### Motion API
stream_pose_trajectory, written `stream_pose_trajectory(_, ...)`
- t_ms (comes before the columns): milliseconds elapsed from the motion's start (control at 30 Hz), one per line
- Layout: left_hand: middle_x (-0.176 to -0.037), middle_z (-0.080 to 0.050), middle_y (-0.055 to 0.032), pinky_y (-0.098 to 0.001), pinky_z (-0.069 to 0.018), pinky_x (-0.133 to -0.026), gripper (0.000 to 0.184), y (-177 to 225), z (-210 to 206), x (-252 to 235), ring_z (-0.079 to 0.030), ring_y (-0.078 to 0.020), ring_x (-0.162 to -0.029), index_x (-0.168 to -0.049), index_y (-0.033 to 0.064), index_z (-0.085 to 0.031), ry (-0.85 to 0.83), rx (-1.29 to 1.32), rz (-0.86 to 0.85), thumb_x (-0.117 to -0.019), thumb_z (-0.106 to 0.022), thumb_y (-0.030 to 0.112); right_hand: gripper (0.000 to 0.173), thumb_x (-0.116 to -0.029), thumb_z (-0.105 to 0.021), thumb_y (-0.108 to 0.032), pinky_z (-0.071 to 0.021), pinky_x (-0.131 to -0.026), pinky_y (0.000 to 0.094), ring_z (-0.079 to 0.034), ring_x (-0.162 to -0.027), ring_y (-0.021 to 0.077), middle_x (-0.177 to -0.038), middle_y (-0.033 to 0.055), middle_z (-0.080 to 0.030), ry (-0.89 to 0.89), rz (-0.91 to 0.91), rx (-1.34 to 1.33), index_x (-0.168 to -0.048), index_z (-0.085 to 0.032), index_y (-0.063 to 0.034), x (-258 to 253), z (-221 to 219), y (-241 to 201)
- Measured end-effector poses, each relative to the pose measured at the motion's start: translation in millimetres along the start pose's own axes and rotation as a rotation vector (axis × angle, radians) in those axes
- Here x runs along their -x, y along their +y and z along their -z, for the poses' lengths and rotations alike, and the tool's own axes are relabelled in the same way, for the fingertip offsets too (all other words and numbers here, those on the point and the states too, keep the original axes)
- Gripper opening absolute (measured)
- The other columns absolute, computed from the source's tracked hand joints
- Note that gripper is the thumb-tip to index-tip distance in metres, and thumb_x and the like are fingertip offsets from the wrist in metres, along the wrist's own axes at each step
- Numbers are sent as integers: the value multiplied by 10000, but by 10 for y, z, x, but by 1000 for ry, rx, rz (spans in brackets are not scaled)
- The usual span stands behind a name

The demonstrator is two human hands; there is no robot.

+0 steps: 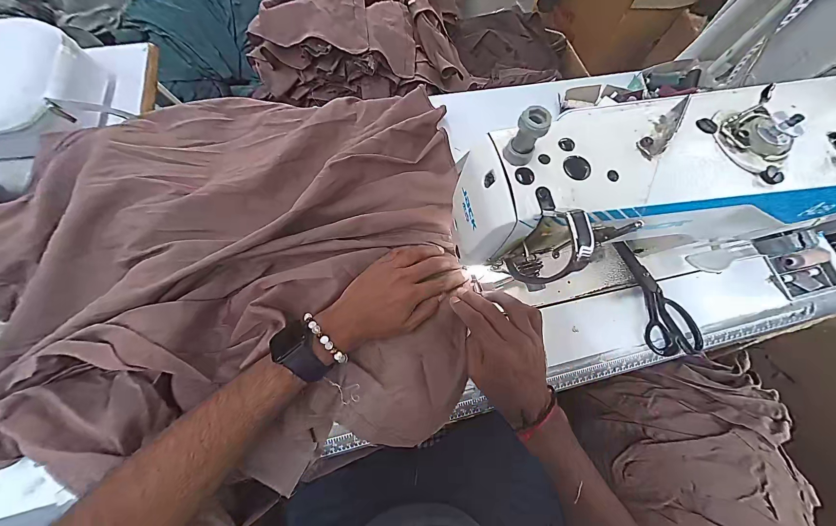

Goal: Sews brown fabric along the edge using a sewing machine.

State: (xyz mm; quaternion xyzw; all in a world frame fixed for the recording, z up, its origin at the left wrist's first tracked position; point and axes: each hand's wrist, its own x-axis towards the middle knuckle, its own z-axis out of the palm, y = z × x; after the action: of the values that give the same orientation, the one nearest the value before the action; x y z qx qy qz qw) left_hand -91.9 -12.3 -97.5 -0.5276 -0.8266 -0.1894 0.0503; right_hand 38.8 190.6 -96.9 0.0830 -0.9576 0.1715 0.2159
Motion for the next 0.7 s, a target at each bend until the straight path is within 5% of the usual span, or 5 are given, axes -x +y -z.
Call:
stream_pose_trajectory(167, -1370, -638, 17, -447, -395, -1133, 391, -77, 43, -74, -507, -232, -1355, -1370, 376, -657, -10, -36, -79, -1053, -428, 380, 274, -968, -558, -181, -453, -902, 413, -668, -1065, 149, -1162, -92, -764, 120, -114, 147, -1075, -802, -246, 117, -30, -75)
stream_pose_trajectory(333, -1501, -546, -44, -557, -271, -1219, 600, 515, -140, 24, -413, -265, -1462, -1470, 294, -566, 15, -115, 245, -1011, -399, 643, 337, -972, -594, -429, -489, -766, 450, -626, -927, 286, -965, 85, -675, 59, -369, 108, -950, -744, -128, -15, 9, -41)
stream_pose_trajectory(467, -1501, -570, -20, -564, -304, -1215, 476, 651, -201, 110, -434, -257, -1469, -1419, 224, -622, 102, -102, 299, -1045, -434, 451, 216, -830, -684, -272, -544, -716, 451, -676, -902, 291, -941, 100, -705, -115, -390, -42, -707, -660, -96, -366, 125, -152)
stream_pose_trajectory(600, -1624, -425, 34, -630, -202, -1234, 523, 744, -188, 171, -299, -264, -1546, -1541, 288, -483, 3, -136, 360, -1072, -326, 458, 526, -947, -624, -359, -594, -608, 392, -702, -732, 166, -937, 68, -726, -233, -572, -368, -1318, -605, 13, 23, 381, -412)
stream_pose_trajectory(700, -1614, -438, 16, -630, -164, -1240, 502, 704, -208, 136, -275, -288, -1551, -1485, 306, -548, -16, -161, 365, -1064, -332, 472, 535, -920, -677, -297, -606, -635, 353, -705, -702, 120, -808, 49, -715, -367, -777, -690, -1311, -570, 52, 586, 613, -800)
